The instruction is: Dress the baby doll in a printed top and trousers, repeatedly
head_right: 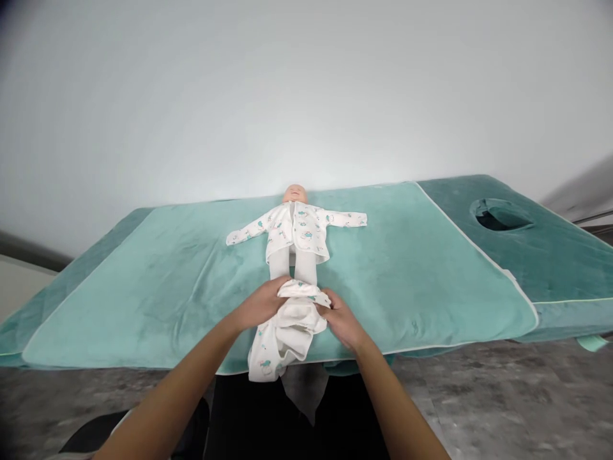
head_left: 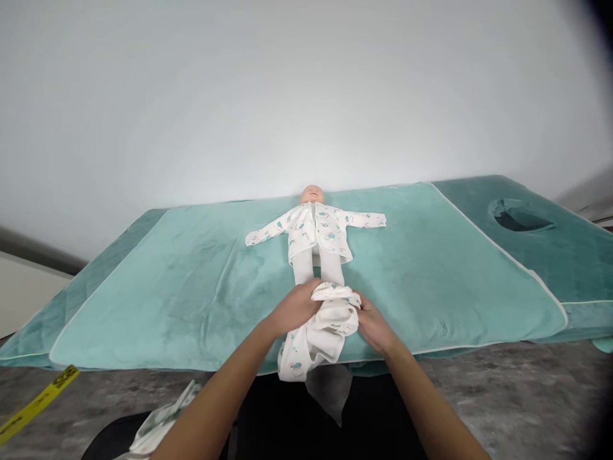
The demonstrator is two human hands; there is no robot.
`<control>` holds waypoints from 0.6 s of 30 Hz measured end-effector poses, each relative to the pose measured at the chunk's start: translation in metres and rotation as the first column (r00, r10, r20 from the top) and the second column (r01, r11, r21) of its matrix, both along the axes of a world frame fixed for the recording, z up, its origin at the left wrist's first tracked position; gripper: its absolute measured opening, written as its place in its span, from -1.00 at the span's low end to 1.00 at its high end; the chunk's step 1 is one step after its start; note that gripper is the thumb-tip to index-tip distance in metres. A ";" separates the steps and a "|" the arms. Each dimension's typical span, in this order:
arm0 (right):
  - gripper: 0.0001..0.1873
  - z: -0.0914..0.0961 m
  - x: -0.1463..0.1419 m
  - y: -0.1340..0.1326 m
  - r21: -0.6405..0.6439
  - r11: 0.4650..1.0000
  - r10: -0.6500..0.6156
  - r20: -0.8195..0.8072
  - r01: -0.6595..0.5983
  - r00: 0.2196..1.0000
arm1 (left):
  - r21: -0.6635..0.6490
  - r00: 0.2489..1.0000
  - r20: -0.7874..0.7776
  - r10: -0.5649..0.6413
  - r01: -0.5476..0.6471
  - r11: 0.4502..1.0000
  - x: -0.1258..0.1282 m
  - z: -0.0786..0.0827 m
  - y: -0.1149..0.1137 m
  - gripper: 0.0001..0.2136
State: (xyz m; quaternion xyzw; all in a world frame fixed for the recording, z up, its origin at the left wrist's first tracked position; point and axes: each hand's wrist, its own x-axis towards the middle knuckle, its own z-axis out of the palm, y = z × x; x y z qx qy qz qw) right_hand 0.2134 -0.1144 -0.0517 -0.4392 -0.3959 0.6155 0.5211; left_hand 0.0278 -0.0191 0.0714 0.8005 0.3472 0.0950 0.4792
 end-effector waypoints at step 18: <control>-0.65 0.005 0.030 0.061 -0.025 0.981 -0.194 -0.190 0.193 0.962 | 0.115 0.988 -0.074 0.134 -0.125 0.985 0.023 -0.017 0.032 -0.80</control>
